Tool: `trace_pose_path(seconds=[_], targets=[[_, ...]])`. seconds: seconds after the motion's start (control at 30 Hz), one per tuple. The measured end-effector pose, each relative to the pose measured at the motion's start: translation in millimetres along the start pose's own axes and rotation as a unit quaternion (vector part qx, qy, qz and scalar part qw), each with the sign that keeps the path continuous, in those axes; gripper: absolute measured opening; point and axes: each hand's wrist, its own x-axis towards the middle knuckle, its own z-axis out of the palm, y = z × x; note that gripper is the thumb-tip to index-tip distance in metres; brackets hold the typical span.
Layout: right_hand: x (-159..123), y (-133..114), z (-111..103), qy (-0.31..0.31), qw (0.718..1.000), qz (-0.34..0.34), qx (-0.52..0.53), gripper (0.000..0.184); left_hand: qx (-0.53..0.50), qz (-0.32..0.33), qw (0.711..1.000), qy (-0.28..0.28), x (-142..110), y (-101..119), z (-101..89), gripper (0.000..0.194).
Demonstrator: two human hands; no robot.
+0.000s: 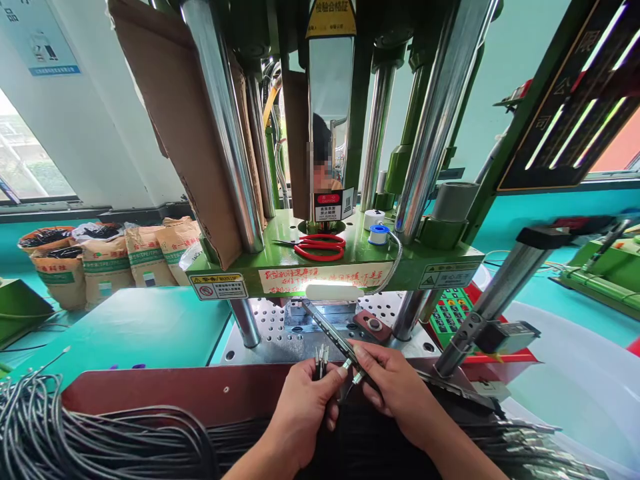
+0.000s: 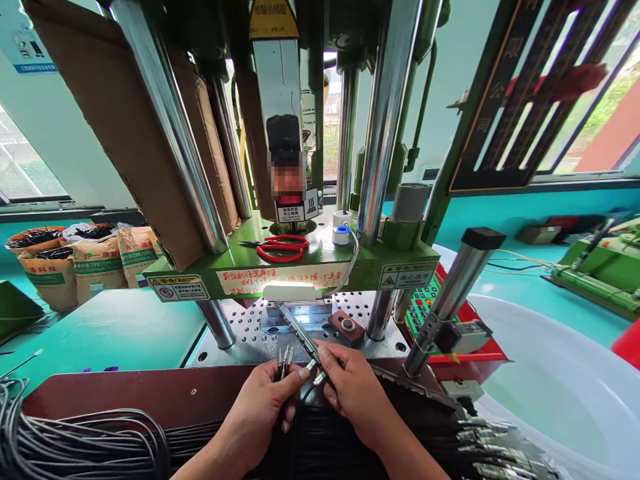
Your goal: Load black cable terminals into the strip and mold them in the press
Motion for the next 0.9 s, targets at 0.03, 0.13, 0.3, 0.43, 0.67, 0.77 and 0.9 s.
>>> trace_pose_path(seconds=[0.03,0.13,0.3,0.43,0.67,0.77,0.9], targets=[[0.1,0.1,0.1,0.001,1.0,0.0,-0.001,0.044,0.001,-0.001,1.0,-0.003,0.1,-0.3,-0.2,0.029],[0.8,1.7,0.0,-0.001,1.0,-0.006,-0.004,0.043,0.003,-0.001,1.0,-0.008,0.7,-1.6,-0.7,0.028],[2.1,3.5,0.1,0.0,1.0,-0.016,-0.007,0.041,0.009,0.004,1.0,-0.001,1.6,-3.0,0.2,0.028],[1.7,2.3,0.4,0.001,1.0,-0.018,-0.007,0.038,0.007,0.008,1.0,-0.006,1.7,-2.6,0.0,0.028],[-0.4,1.1,0.4,-0.007,1.0,-0.019,-0.013,0.039,0.014,0.0,1.0,-0.007,0.1,1.3,0.5,0.031],[-0.3,3.6,0.8,-0.008,0.999,-0.027,-0.025,0.041,0.013,0.004,1.0,-0.005,0.7,-0.1,0.7,0.033],[0.5,6.5,3.3,-0.009,0.997,-0.05,-0.064,0.042,0.014,0.008,1.0,0.002,1.9,-3.1,0.5,0.034]])
